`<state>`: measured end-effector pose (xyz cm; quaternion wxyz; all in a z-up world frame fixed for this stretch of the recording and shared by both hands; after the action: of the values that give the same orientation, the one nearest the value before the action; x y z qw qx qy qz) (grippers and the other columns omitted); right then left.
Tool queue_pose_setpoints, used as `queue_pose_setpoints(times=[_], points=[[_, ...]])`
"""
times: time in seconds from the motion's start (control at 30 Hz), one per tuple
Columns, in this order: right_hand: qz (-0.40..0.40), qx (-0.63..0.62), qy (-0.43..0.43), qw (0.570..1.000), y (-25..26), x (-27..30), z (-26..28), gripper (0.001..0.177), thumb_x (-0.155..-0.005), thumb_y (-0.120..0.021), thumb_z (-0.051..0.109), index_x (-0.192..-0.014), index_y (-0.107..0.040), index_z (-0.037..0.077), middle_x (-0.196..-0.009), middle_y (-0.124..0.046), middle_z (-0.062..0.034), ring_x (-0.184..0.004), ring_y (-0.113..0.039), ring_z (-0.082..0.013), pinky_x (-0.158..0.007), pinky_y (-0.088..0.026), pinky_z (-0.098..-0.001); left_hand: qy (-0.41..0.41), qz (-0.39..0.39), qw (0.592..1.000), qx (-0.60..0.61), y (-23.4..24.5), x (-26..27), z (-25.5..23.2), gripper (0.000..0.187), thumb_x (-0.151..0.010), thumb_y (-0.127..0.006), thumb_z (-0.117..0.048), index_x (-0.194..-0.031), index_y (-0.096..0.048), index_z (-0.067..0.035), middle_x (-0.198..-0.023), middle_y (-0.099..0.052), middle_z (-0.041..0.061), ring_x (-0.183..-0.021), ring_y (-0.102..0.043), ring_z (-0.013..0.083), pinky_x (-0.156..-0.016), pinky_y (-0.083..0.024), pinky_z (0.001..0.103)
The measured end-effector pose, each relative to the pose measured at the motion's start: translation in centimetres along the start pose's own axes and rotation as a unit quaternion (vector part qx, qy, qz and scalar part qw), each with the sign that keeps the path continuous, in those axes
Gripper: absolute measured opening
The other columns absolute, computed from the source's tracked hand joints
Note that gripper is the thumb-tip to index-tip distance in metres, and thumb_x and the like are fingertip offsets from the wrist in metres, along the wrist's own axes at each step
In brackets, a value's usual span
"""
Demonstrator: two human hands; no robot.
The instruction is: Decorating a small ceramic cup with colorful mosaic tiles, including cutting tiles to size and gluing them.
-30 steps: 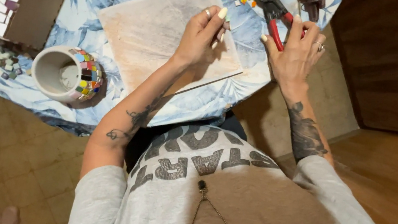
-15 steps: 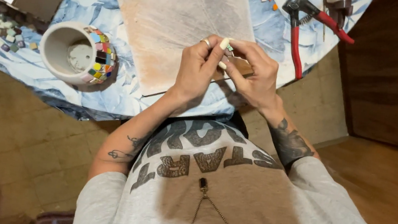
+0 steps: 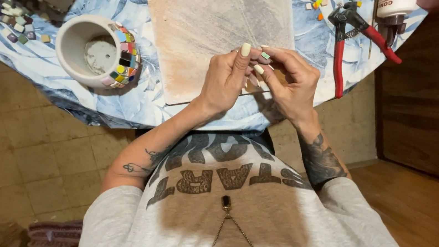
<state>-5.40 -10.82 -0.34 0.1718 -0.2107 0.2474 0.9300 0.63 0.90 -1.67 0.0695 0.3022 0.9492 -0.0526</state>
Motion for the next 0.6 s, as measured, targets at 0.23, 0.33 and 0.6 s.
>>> queue_pose_setpoints(times=[0.23, 0.33, 0.6], points=[[0.003, 0.003, 0.005, 1.000, 0.1, 0.1, -0.4, 0.018, -0.076, -0.068, -0.001, -0.092, -0.062, -0.006, -0.084, -0.061, -0.0182, -0.077, -0.061, -0.0262, -0.064, -0.048, -0.0316, -0.010, 0.000, 1.000, 0.011, 0.0, 0.0, 0.7, 0.046, -0.092, -0.026, -0.034, -0.082, -0.061, -0.006, -0.048, -0.057, 0.007, -0.044, -0.055, 0.0130, -0.045, -0.044, 0.022], [-0.004, 0.017, -0.001, 1.000, 0.2, 0.2, -0.5, 0.012, -0.078, -0.066, -0.001, -0.089, -0.063, -0.004, -0.079, -0.061, -0.0153, -0.071, -0.062, -0.0245, -0.061, -0.048, -0.0299, -0.006, 0.003, 1.000, 0.006, 0.0, 0.4, 0.9, 0.047, -0.091, -0.027, -0.035, -0.082, -0.061, -0.003, -0.049, -0.058, 0.007, -0.045, -0.056, 0.0137, -0.045, -0.045, 0.023], [0.000, 0.135, 0.038, 0.990, 3.8, -0.7, -6.0, 0.005, -0.079, -0.064, -0.004, -0.084, -0.065, -0.003, -0.064, -0.059, -0.0165, -0.057, -0.059, -0.0329, -0.051, -0.046, -0.0343, -0.076, 0.062, 0.976, -0.196, 1.0, 1.3, -0.1, 0.028, -0.087, -0.045, -0.023, -0.084, -0.061, -0.001, -0.062, -0.057, 0.019, -0.064, -0.058, 0.0369, -0.058, -0.046, 0.042]])
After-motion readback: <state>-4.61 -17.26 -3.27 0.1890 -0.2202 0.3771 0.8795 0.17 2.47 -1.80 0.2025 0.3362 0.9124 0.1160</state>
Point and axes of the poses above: each hand's wrist, its own x-axis away from the middle knuckle, its own y-axis out of the back of the hand, z = x × y, the point moved 2 cm from there along -x, towards the middle knuckle
